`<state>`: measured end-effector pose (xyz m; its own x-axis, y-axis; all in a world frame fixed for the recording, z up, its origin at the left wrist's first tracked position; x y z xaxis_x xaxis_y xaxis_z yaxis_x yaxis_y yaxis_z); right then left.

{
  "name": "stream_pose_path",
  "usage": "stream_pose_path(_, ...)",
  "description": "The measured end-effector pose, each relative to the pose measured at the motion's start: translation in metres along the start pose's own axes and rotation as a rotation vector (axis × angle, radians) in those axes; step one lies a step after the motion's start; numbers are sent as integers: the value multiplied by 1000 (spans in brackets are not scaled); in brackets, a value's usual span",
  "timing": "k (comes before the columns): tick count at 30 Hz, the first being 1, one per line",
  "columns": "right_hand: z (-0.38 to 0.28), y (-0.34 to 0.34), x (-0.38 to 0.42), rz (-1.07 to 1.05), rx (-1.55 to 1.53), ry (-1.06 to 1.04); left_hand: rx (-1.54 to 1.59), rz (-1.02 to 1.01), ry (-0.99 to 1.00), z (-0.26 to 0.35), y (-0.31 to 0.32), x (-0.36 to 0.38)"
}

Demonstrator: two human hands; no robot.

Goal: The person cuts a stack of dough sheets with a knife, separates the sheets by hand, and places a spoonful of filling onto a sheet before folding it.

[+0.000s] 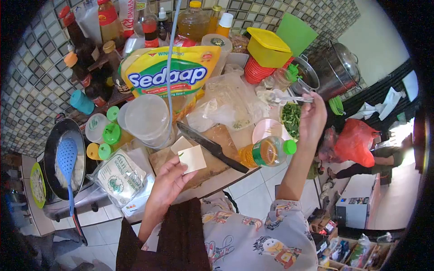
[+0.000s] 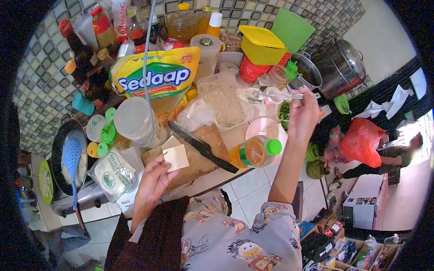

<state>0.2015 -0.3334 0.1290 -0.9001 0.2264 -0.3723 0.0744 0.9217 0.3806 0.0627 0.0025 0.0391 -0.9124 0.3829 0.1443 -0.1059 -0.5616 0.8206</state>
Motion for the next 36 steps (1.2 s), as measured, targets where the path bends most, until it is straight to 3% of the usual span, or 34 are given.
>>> stream_pose_path(2,-21,23,15,38,10,-50,1,-10,-2,1,1,2)
stream_pose_path(5,-42,51,41,-101,25,-68,2,-25,3,2,4,3)
stream_pose_path(8,-40,85,73,45,32,-129,-17,-42,4,5,8,7)
stream_pose_path(10,-36,99,94,-143,86,-148,-32,-57,7,7,12,9)
stream_pose_path(12,-27,110,113,-119,129,-154,-59,-104,-11,9,17,10)
stream_pose_path(19,-12,116,148,-338,291,-173,-75,-157,-23,17,32,18)
stream_pose_path(22,-10,111,159,-435,344,-261,-61,-170,14,16,36,20)
stream_pose_path(28,-22,101,161,-819,343,-654,-47,-126,-21,13,36,21)
stream_pose_path(36,-30,104,166,-827,298,-946,-36,-143,-12,11,37,23)
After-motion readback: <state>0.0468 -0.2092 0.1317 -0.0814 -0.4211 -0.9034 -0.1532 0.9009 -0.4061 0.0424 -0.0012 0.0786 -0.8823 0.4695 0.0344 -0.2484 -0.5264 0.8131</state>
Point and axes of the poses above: each hand's wrist, its own x-axis away from the middle knuckle, its own y-axis out of the palm, z = x × y, the point moved 1 cm from there along -x, towards the middle knuckle, and after that the axes turned 13 degrees about -z, right-handed, at the moved point
